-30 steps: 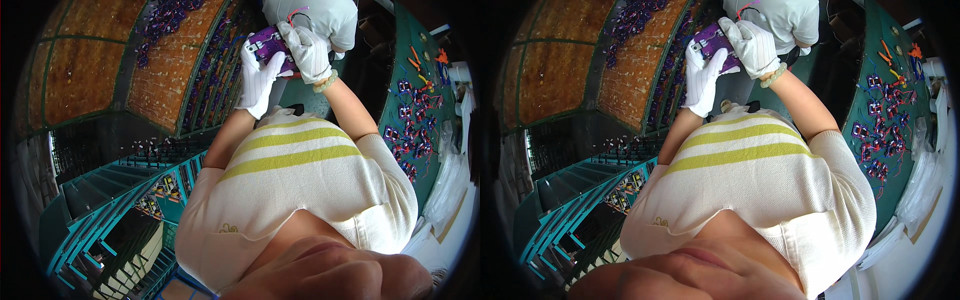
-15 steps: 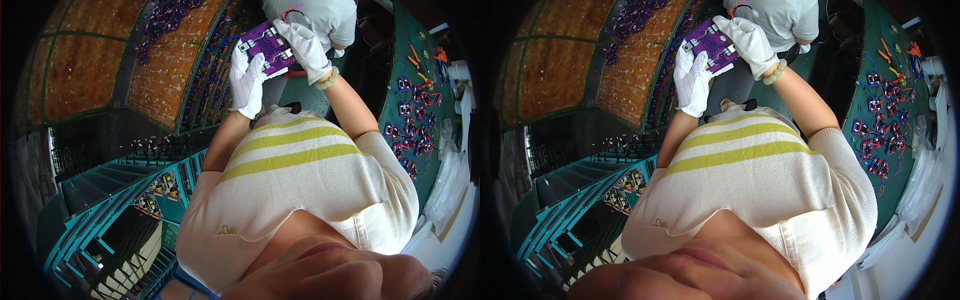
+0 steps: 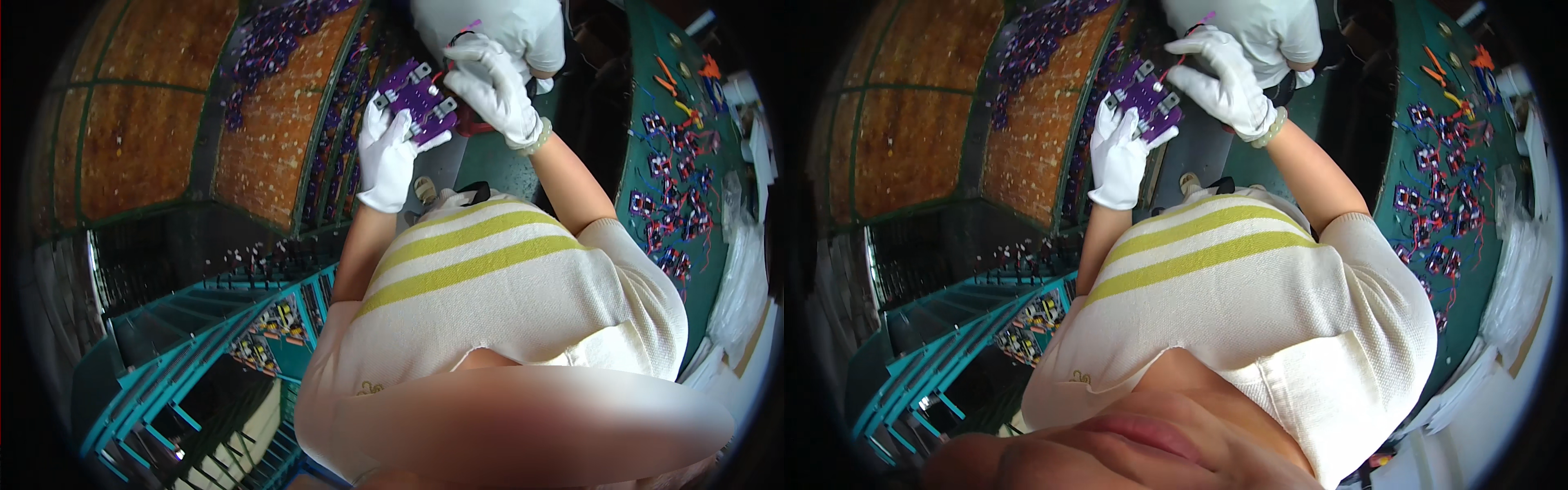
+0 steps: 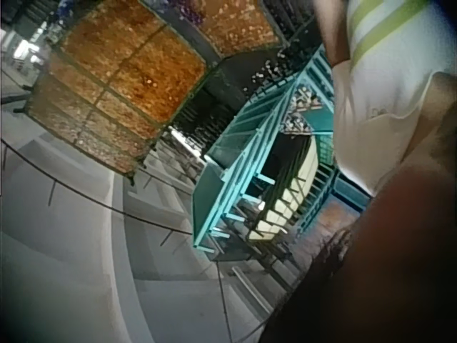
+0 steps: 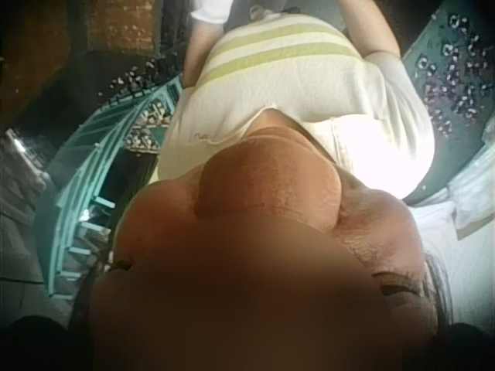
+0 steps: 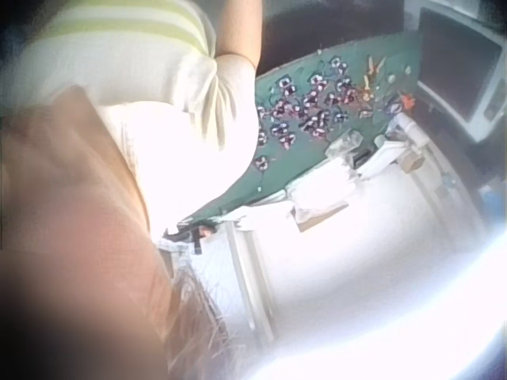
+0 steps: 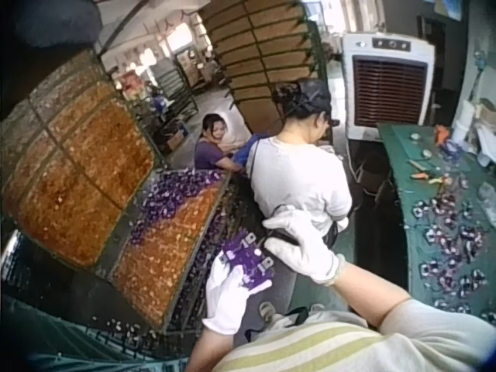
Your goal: The person assembles small electronic modules by connecting red and blue wires to purple circuit boards. They repeatedly pick up a board, attach the wires, and place the finished unit onto a wooden workbench. The process is repetitive and involves handling multiple identical components.
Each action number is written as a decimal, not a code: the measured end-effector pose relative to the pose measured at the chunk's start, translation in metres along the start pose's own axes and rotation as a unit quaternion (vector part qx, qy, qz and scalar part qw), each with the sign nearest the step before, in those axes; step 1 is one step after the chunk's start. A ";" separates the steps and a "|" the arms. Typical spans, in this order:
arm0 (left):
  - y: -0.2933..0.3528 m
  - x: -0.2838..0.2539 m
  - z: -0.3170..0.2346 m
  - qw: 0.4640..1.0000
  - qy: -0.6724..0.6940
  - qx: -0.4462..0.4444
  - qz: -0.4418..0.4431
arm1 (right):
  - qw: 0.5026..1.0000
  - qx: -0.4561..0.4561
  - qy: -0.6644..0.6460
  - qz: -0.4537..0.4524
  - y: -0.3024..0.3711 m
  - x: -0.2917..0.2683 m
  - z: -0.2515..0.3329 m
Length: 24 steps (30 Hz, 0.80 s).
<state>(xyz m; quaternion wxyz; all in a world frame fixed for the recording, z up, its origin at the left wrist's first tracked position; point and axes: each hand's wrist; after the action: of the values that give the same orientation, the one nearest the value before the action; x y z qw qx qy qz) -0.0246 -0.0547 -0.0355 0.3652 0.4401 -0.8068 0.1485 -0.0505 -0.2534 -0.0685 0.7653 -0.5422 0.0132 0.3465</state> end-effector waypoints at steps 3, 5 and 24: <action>-0.002 -0.028 0.002 0.973 0.156 -0.154 0.077 | 0.988 -0.074 -0.062 0.122 -0.008 -0.019 0.010; -0.006 -0.044 0.011 0.881 0.382 -0.265 0.083 | 0.956 -0.006 -0.179 0.232 0.008 -0.015 0.011; -0.027 0.002 0.063 0.741 0.579 -0.335 0.060 | 0.917 0.162 0.136 0.337 0.069 -0.114 -0.018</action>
<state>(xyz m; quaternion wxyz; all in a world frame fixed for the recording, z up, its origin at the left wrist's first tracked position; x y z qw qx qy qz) -0.0323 -0.1066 -0.0796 0.8764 0.0693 -0.4621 0.1168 -0.1680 -0.3153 -0.0869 0.6712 -0.4163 0.3552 0.5000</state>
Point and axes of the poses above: each hand's wrist, its own y-axis away from the middle knuckle, its own x-axis out of the palm, z = x × y, and after that the axes turned 13 degrees about y, right-handed
